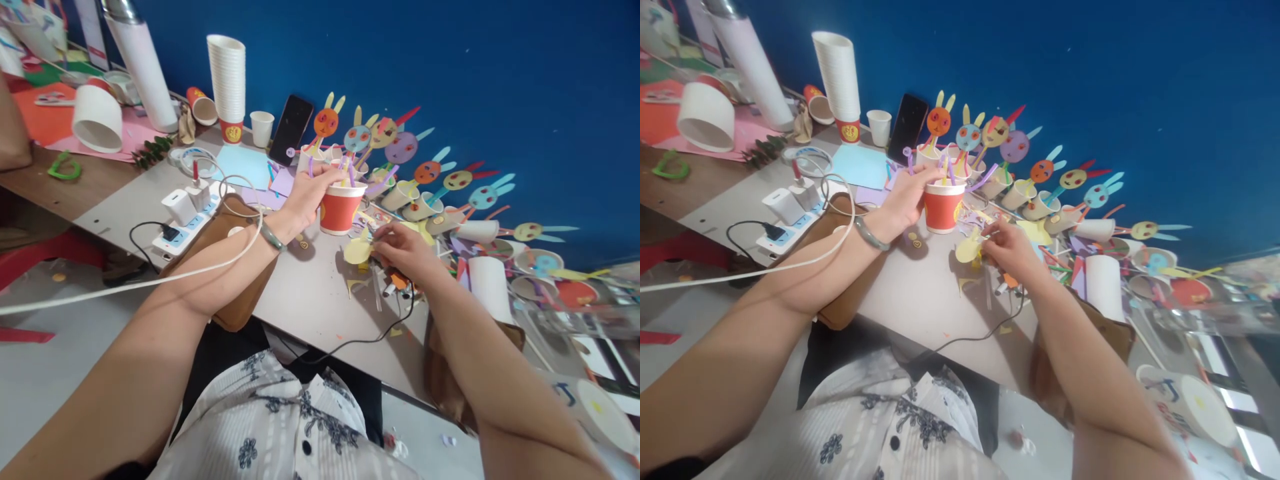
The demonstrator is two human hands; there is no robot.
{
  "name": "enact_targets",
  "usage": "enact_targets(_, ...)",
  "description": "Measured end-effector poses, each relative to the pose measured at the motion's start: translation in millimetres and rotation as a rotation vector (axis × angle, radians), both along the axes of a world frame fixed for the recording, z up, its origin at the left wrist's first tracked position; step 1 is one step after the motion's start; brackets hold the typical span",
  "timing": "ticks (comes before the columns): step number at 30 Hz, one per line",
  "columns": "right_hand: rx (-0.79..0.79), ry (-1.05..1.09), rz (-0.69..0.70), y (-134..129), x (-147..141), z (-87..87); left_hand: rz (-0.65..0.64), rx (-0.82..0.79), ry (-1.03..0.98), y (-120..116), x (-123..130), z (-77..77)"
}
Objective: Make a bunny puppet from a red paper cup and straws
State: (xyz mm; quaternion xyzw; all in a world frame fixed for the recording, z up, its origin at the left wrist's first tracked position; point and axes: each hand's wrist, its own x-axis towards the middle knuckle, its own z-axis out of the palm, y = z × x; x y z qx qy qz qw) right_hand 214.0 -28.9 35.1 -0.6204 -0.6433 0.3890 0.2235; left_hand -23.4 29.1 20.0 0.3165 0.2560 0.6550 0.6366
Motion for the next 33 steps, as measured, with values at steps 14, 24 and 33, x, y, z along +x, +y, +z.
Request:
enact_targets(14, 0.133, 0.279, -0.282, -47, 34, 52.4, -0.106, -0.065, 0.201, -31, 21, 1.3)
enact_targets(24, 0.430, 0.318, -0.385, -35, 45, 63.2, -0.539, 0.222, 0.476, -27, 6, 1.1)
enact_targets(33, 0.229, 0.390, -0.249, -16, 2, 45.2, -0.515, 0.470, 0.690, -53, 23, -5.1)
